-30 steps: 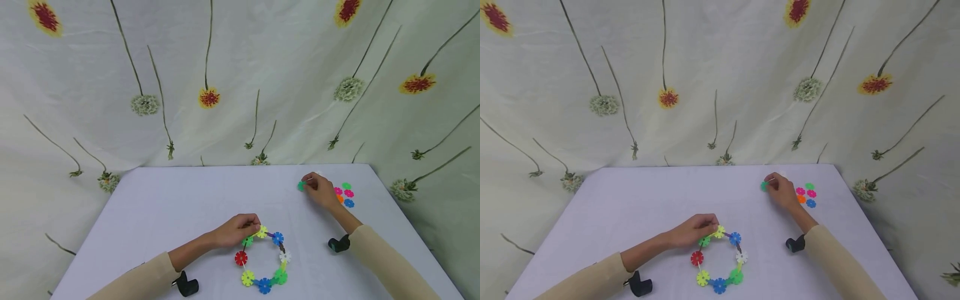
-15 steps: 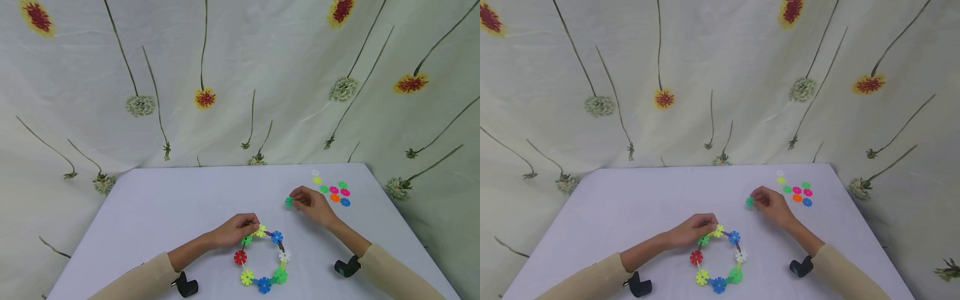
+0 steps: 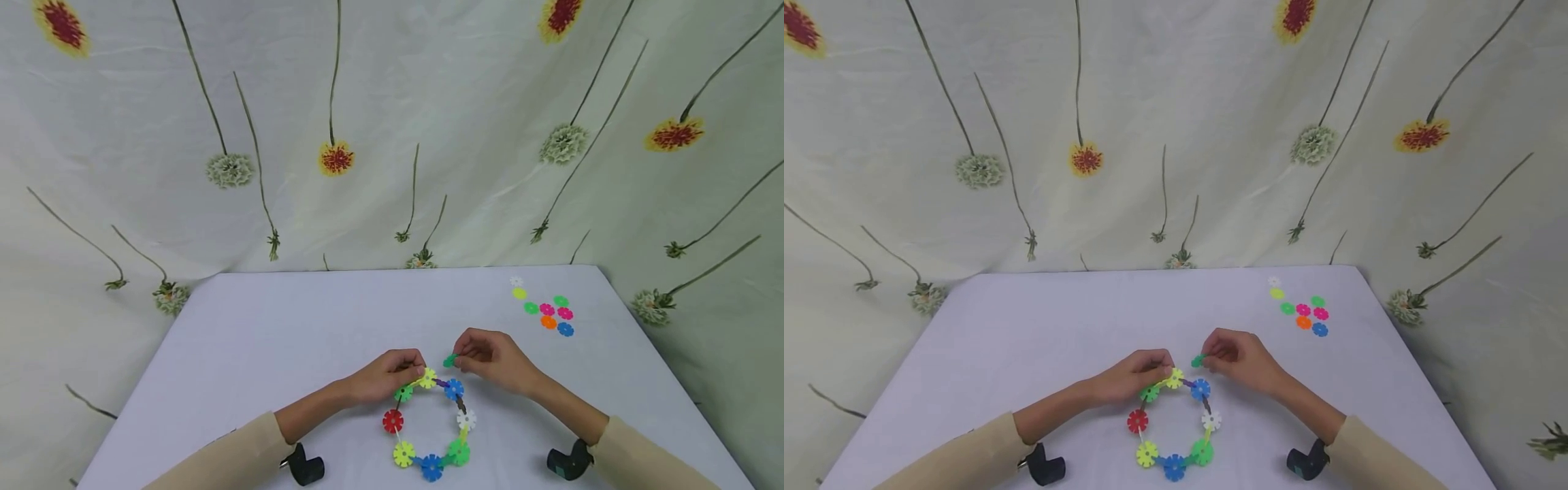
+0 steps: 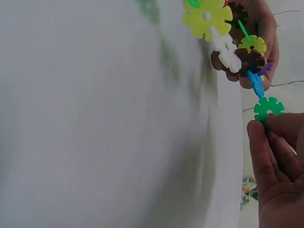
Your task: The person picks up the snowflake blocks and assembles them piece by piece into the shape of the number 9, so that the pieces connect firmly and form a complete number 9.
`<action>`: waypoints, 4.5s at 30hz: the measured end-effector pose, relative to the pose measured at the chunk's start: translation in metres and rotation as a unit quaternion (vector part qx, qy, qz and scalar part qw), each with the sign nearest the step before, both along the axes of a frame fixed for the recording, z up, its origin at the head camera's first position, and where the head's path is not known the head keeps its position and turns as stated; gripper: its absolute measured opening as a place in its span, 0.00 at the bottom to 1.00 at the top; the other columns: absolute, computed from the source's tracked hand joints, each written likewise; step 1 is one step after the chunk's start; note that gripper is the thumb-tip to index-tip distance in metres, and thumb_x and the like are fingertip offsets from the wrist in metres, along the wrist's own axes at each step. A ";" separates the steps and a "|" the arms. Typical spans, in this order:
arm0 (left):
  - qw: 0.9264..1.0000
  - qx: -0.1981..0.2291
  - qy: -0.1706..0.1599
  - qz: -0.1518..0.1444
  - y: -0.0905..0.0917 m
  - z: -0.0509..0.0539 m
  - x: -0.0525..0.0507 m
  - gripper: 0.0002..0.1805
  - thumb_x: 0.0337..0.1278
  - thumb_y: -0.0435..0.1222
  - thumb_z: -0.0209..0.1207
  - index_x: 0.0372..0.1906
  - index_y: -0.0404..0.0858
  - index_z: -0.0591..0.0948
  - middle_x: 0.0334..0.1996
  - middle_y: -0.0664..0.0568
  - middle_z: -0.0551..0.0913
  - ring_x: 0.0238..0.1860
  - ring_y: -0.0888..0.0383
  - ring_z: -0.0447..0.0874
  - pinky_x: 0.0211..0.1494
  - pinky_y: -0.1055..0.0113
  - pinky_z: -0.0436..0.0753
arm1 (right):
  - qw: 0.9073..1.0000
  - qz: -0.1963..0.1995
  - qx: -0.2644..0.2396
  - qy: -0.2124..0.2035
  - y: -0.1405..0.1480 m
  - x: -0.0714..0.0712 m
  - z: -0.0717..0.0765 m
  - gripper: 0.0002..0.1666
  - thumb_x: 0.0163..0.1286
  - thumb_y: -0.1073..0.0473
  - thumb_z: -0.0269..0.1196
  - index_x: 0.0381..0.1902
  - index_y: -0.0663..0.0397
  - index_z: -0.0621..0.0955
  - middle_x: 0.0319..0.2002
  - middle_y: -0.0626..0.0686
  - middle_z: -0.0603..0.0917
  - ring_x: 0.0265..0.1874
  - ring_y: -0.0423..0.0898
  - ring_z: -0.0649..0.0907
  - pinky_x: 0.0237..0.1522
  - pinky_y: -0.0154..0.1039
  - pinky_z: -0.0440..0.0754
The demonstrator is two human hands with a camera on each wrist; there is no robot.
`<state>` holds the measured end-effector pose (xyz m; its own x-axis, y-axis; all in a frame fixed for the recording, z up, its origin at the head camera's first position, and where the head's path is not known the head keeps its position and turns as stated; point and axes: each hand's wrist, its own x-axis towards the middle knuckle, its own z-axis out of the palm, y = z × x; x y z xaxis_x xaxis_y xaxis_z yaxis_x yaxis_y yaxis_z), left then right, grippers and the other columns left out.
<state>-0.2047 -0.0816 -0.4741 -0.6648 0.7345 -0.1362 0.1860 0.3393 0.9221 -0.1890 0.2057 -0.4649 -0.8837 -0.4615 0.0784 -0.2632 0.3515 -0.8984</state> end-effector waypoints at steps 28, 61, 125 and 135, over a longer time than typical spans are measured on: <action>1.000 0.016 0.013 -0.008 0.000 -0.006 0.006 0.11 0.83 0.39 0.52 0.47 0.35 0.80 0.31 0.56 0.73 0.34 0.68 0.71 0.42 0.73 0.72 | 0.999 0.033 0.008 0.034 -0.019 0.017 -0.004 0.04 0.72 0.63 0.72 0.41 0.48 0.89 0.41 0.55 0.94 0.38 0.39 0.92 0.46 0.32 0.90; 0.998 -0.003 0.038 -0.041 0.016 0.000 0.004 0.11 0.82 0.39 0.51 0.48 0.37 0.82 0.31 0.58 0.76 0.33 0.69 0.72 0.43 0.74 0.73 | 0.995 0.025 0.029 0.088 0.001 0.026 0.004 0.07 0.75 0.61 0.71 0.49 0.48 0.88 0.46 0.47 0.93 0.44 0.41 0.92 0.51 0.34 0.90; 0.999 -0.012 0.026 -0.021 0.000 -0.005 0.002 0.12 0.83 0.39 0.51 0.48 0.37 0.82 0.34 0.57 0.77 0.37 0.67 0.74 0.45 0.73 0.75 | 0.965 -0.245 0.082 0.050 0.090 -0.060 -0.008 0.14 0.75 0.60 0.70 0.55 0.58 0.85 0.48 0.63 0.90 0.42 0.49 0.89 0.39 0.31 0.85; 1.000 -0.008 0.015 -0.018 0.000 -0.006 0.003 0.12 0.83 0.39 0.51 0.48 0.37 0.82 0.34 0.56 0.76 0.37 0.66 0.73 0.45 0.73 0.74 | 0.985 -0.165 0.032 -0.030 0.043 -0.029 -0.005 0.13 0.74 0.59 0.71 0.54 0.54 0.85 0.45 0.59 0.89 0.39 0.48 0.91 0.44 0.35 0.90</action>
